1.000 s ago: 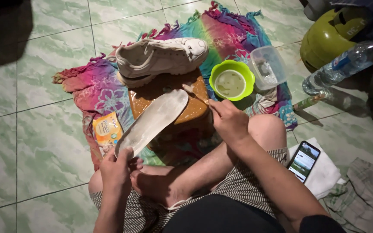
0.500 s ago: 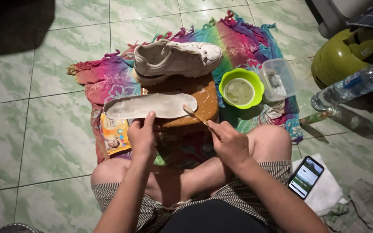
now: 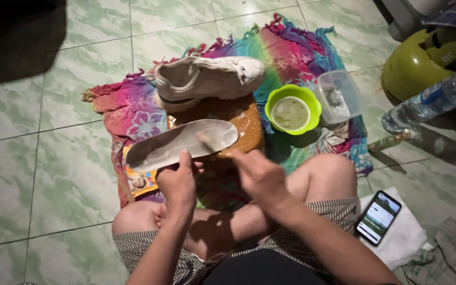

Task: The person scrubs a white shoe insole with a toothbrush and soapy water. They repeatedly dip the brush into a green bowl of water and scrub both sides of the insole while sitting on the floor.

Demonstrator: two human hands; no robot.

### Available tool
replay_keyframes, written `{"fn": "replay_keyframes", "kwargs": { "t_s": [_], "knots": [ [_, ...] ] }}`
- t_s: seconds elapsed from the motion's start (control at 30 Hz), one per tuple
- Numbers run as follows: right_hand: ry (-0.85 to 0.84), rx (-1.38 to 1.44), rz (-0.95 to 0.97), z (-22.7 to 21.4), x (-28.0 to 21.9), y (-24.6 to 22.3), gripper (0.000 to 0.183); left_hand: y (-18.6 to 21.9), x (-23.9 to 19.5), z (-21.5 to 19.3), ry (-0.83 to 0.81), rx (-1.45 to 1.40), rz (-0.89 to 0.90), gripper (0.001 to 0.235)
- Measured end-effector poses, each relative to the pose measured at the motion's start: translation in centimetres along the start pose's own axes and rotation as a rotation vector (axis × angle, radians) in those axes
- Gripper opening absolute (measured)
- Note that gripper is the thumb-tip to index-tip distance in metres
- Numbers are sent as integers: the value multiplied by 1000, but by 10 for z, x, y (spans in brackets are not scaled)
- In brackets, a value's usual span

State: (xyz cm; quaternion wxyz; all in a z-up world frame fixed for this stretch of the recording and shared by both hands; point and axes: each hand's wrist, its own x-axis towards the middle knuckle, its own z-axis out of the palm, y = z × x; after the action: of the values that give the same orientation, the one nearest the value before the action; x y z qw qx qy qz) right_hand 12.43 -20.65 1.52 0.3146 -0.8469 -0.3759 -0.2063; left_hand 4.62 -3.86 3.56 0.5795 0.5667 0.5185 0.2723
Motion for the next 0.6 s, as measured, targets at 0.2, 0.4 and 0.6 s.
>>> {"fn": "replay_keyframes", "kwargs": {
  "t_s": [0.2,0.4,0.6],
  "knots": [
    [-9,-264,59,10,-14,23,24,-2,2,-4,10,-124,-25,22],
    [71,-103,211,-5,-29,57,14,-4,21,-25,91,243,222,42],
    [212,153,218,-24,-35,65,18,50,35,-41,-47,511,997,14]
  ]
}}
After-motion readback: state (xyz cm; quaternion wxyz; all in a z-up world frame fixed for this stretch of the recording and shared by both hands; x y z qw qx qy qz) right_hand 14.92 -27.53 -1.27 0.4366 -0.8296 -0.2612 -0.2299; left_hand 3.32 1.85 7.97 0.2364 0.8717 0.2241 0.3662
